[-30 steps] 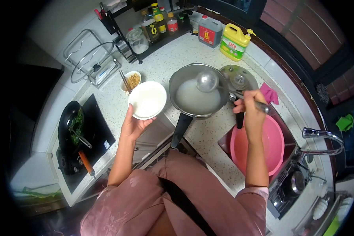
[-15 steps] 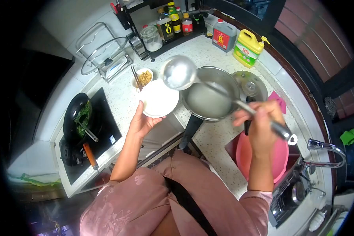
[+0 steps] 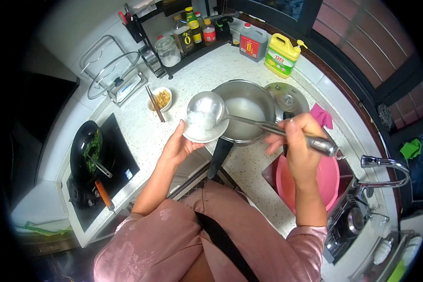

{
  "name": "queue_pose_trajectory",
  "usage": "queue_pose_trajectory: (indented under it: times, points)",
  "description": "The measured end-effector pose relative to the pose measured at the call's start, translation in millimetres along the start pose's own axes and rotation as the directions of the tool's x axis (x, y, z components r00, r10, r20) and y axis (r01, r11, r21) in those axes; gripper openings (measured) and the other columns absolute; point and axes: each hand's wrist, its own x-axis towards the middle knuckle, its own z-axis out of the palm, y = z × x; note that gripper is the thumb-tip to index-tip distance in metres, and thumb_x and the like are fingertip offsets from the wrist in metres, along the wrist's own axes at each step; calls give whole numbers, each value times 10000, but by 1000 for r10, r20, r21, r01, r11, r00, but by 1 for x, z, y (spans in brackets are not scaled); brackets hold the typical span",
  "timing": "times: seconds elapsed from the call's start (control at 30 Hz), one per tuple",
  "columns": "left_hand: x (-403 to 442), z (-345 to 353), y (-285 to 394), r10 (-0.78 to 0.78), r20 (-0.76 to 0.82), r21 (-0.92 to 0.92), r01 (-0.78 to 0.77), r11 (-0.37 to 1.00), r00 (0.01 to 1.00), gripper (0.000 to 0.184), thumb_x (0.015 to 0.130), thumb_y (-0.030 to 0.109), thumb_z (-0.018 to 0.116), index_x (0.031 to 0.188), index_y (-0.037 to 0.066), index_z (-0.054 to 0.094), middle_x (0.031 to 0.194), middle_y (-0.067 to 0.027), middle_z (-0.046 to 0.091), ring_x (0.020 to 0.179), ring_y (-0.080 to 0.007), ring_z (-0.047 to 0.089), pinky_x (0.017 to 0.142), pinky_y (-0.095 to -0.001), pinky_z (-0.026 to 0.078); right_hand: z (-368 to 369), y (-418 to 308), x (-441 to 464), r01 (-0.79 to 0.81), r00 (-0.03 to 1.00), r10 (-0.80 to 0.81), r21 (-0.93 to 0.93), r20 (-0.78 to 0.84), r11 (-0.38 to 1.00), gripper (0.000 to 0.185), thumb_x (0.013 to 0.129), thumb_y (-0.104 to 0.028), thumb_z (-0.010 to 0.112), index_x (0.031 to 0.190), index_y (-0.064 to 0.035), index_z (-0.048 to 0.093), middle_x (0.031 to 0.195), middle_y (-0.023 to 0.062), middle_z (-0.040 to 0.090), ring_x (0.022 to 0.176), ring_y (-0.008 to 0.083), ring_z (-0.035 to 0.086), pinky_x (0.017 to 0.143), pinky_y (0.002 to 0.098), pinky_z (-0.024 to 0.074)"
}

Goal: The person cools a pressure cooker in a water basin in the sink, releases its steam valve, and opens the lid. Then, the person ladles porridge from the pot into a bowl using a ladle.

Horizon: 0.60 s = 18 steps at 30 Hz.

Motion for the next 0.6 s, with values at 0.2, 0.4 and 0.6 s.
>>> queue_pose_trajectory:
  times: [0.2,0.4,0.6]
  points:
    - [3,-3,-4,-12,41,3,12,1000,999,712,882,496,486,1362,32,242,1247,-194,485,1018,-286,597,736,-351,578,-9,-3,4,137,990,-136,-33,36,990,224,890,-165,530,797,38,523,696,167,611,520,183,591,489,275,487]
    - [4,3,2,-2,33,-3,2,1000,999,679,881,493,494,1327,17,302,1178,-183,541,958,-265,623,734,-342,573,-11,1,10,183,982,-180,-57,52,981,208,877,-149,543,807,47,539,706,177,619,532,176,585,534,283,486]
    - [7,7,12,9,26,7,-9,1000,1000,677,885,500,484,1308,-6,330,1134,-191,573,924,-255,638,742,-344,564,-9,8,16,112,992,-113,12,64,994,192,872,-130,545,796,46,550,706,155,609,562,185,607,549,285,499]
